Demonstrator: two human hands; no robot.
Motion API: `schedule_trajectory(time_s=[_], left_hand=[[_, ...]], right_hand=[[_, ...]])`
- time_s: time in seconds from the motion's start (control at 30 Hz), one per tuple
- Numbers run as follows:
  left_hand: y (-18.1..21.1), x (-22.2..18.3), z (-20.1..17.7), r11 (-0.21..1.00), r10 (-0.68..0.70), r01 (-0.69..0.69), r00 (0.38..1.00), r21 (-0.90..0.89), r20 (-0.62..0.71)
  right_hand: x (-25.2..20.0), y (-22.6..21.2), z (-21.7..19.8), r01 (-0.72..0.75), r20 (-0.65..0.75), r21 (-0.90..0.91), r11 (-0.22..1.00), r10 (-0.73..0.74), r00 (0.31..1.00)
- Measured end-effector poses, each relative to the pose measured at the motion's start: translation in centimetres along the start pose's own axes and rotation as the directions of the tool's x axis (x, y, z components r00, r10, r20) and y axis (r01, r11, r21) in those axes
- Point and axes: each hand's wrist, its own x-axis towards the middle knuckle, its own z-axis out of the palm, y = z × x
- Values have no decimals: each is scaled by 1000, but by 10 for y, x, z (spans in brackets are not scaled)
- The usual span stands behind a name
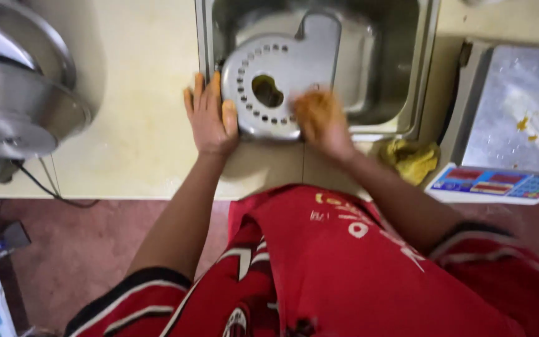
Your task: Washing and scrubbing a metal machine component in a sink
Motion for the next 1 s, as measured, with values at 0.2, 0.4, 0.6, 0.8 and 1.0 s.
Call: schedule_trajectory(time_s=[0.2, 0.4, 0.6, 0.8, 1.0], left_hand=[[-1, 5, 4, 1000, 7, -6, 998, 12, -59], [-5, 1, 1, 1000, 3, -3, 1000, 9, -20], [-1, 4, -1, 1000, -15, 15, 1000, -14, -10], [-4, 2, 1, 1000, -1, 2, 1000, 18, -26], [-2, 5, 3, 1000, 0, 0, 999, -11, -43]], right_hand=[[3, 25, 31, -453, 69, -313, 835, 496, 866], [30, -31, 31, -167, 519, -388, 906, 365, 773], [-4, -10, -2, -185, 339, -286, 940, 279, 898], [29, -37, 57, -31, 391, -421, 906, 212, 895], [-7, -15, 2, -45, 420, -298, 953, 174, 891]])
